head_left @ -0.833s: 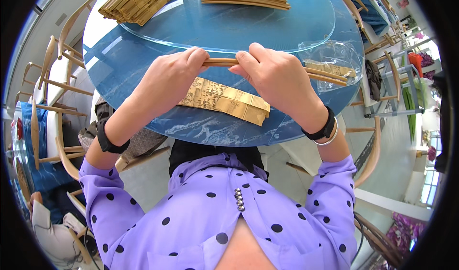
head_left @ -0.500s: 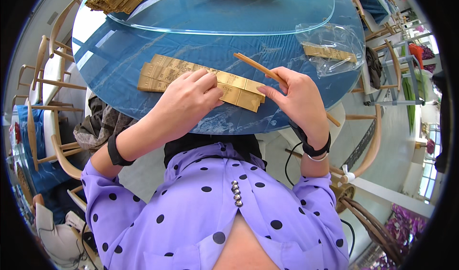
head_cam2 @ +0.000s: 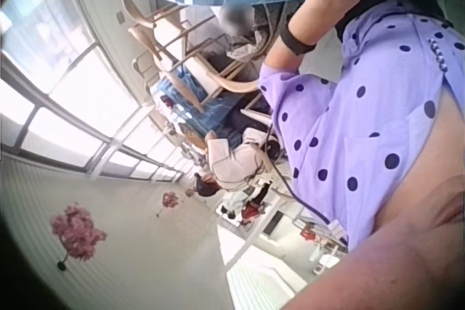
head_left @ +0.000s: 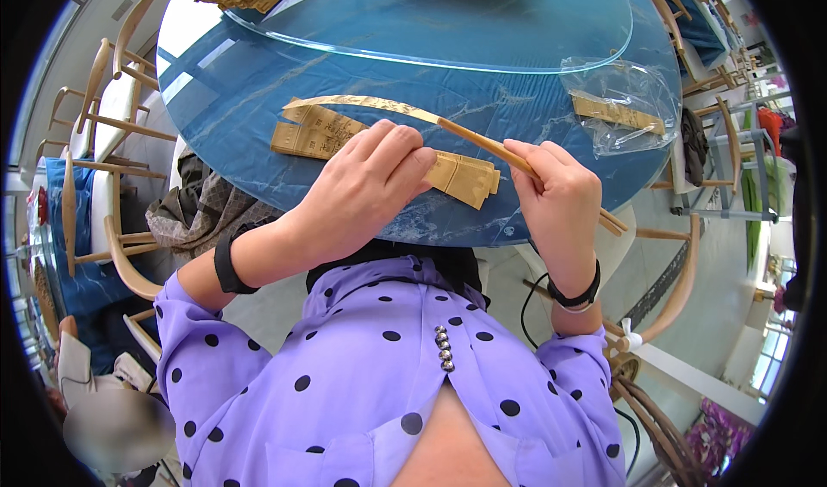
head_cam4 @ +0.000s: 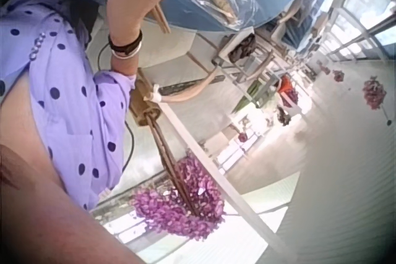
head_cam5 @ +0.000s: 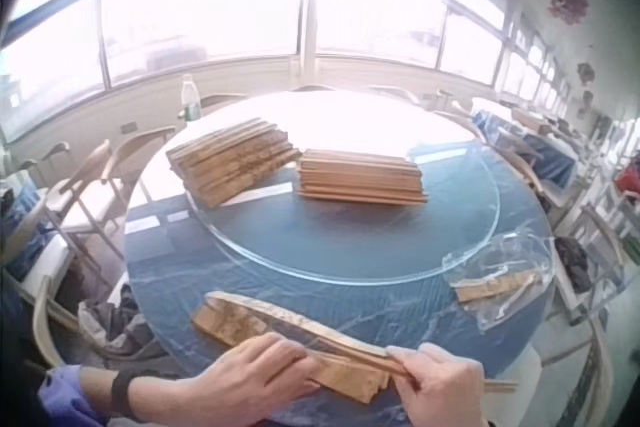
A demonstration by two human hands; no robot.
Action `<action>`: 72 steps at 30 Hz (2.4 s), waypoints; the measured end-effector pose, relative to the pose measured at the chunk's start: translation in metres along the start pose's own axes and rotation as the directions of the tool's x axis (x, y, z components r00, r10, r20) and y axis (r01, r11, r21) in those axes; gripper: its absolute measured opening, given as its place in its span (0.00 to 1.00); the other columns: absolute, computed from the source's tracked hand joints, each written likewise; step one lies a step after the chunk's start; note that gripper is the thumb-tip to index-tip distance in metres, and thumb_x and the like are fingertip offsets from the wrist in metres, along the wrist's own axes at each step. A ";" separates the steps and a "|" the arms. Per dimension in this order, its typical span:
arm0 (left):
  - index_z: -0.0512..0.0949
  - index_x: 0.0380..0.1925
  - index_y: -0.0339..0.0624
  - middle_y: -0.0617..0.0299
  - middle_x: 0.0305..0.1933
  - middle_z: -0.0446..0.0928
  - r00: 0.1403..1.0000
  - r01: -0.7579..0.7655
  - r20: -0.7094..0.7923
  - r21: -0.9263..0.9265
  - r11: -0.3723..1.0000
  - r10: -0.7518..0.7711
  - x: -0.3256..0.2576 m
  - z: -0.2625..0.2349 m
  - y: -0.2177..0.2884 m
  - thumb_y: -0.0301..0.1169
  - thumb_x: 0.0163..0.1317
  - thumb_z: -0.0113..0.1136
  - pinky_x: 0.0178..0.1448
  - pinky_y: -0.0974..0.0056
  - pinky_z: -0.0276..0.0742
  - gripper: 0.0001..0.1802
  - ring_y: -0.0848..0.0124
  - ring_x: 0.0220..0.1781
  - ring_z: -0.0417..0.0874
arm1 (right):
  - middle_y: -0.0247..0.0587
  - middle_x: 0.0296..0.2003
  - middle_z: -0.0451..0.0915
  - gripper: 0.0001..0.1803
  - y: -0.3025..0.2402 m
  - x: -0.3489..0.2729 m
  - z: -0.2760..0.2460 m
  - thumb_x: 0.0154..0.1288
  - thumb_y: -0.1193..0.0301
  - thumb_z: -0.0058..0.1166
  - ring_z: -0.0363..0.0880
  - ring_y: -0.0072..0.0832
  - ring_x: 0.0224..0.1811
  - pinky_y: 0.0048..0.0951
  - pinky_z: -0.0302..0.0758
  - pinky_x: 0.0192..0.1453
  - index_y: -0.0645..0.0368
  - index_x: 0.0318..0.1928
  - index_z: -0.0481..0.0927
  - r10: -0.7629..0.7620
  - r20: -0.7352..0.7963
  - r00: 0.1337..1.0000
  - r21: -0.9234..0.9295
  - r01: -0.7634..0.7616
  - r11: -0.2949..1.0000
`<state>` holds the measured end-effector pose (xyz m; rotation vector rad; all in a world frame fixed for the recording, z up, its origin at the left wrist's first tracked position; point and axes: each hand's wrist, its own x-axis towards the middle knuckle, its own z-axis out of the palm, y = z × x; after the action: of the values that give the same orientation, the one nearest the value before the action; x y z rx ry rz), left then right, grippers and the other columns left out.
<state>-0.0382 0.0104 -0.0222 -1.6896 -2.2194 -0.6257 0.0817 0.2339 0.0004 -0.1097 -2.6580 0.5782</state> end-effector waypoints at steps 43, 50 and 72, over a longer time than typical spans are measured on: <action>0.72 0.38 0.44 0.64 0.32 0.68 0.994 -0.065 0.084 -0.034 0.997 0.068 -0.025 -0.039 0.014 0.59 0.59 0.65 0.36 0.63 0.73 0.29 0.68 0.32 0.75 | 0.39 0.38 0.88 0.13 -0.052 0.018 0.001 0.64 0.76 0.71 0.84 0.17 0.39 0.21 0.81 0.48 0.67 0.48 0.86 -0.106 0.759 0.643 0.645 -0.718 0.261; 0.74 0.39 0.44 0.62 0.33 0.68 0.995 -0.096 0.022 0.016 0.995 0.095 -0.019 -0.037 0.013 0.54 0.58 0.70 0.34 0.64 0.70 0.26 0.67 0.30 0.75 | 0.31 0.32 0.84 0.09 -0.051 0.023 -0.004 0.66 0.75 0.69 0.75 0.10 0.31 0.17 0.72 0.35 0.67 0.43 0.85 -0.006 0.695 0.719 0.622 -0.597 0.507; 0.72 0.44 0.40 0.56 0.40 0.77 0.995 0.095 -0.031 -0.039 0.995 -0.097 -0.023 -0.054 -0.015 0.53 0.55 0.73 0.40 0.59 0.79 0.31 0.57 0.37 0.83 | 0.43 0.24 0.75 0.23 -0.042 0.023 -0.031 0.67 0.52 0.65 0.75 0.42 0.23 0.36 0.71 0.28 0.60 0.32 0.76 -0.170 0.181 0.969 0.136 0.147 0.980</action>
<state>-0.0479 -0.0390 0.0117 -1.5858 -2.2906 -0.7176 0.0746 0.2110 0.0523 0.2031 -2.7731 0.7282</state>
